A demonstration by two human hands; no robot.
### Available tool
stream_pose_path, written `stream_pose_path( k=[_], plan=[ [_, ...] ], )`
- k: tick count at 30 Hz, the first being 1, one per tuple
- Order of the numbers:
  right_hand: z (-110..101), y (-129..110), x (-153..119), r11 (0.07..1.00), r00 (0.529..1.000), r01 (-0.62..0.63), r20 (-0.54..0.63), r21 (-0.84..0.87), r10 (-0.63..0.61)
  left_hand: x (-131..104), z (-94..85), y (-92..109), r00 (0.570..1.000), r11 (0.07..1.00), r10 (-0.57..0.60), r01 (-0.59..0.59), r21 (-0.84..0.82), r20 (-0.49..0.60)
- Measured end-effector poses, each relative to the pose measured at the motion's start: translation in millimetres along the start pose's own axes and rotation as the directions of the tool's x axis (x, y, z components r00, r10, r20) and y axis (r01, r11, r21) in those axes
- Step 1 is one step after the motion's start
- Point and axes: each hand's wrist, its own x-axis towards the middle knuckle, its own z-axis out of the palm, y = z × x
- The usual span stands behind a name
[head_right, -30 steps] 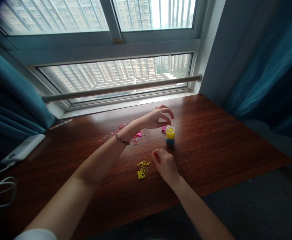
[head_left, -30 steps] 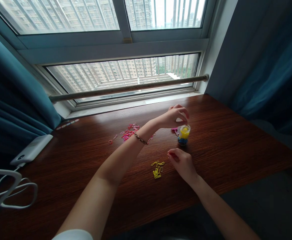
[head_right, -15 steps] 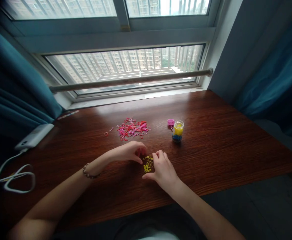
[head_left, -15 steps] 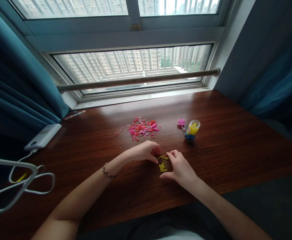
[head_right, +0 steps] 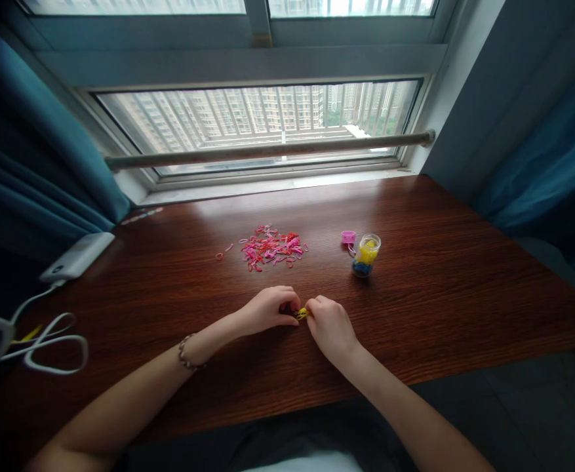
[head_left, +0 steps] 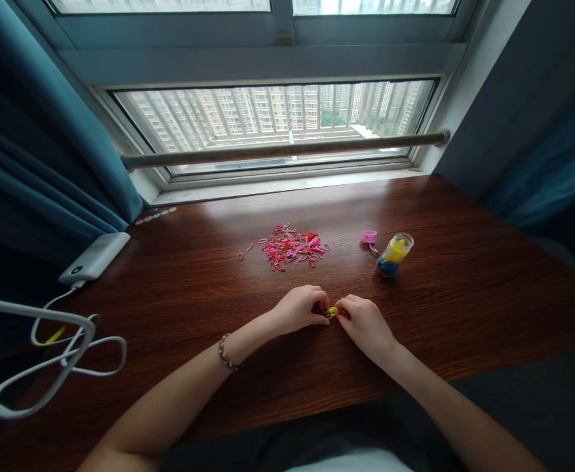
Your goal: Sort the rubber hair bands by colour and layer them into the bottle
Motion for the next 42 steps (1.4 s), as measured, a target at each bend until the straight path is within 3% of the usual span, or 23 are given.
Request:
stream_pose_path(
  k=[6, 11, 15, 19, 22, 24, 29, 34, 42],
  plan=[
    [-8, 10, 8, 0.993, 0.998, 0.017, -0.065, 0.120, -0.009, -1, 2.8, 0, 1.000, 1.000, -0.019, 0.019, 0.003, -0.017],
    [-39, 15, 9, 0.939, 0.991, 0.019, -0.131, 0.342, 0.028, -1, 4.4, 4, 0.997, 0.998, -0.062, 0.062, 0.007, -0.041],
    [-93, 17, 13, 0.940, 0.974, 0.007, -0.216, 0.340, 0.071, -1, 6.6, 5, 0.994, 0.996, -0.079, 0.081, 0.023, -0.078],
    [-162, 24, 27, 0.994, 0.916, -0.047, -0.392, 0.099, 0.083, -2, 8.1, 6, 0.992, 0.997, -0.076, 0.078, 0.020, -0.104],
    [-191, 32, 44, 0.993, 0.926, -0.103, -0.370, -0.059, 0.074, -2, 9.9, 6, 0.993, 0.997, -0.069, 0.070, 0.010, -0.092],
    [-195, 40, 55, 0.985, 0.946, -0.109, -0.318, -0.136, 0.061, -1, 11.9, 7, 0.994, 0.998, -0.063, 0.064, 0.004, -0.092],
    [-178, 52, 71, 0.952, 0.977, -0.140, -0.193, -0.272, 0.089, 3, 19.7, 13, 0.989, 0.998, -0.065, 0.067, 0.011, -0.136],
    [-174, 48, 74, 0.924, 0.983, -0.153, -0.152, -0.350, 0.105, 8, 29.4, 20, 0.985, 0.998, -0.043, 0.050, 0.041, -0.164],
    [-181, 41, 70, 0.937, 0.987, -0.104, -0.150, -0.333, 0.056, 8, 35.9, 26, 0.990, 0.995, 0.001, 0.013, 0.099, -0.140]
  ],
)
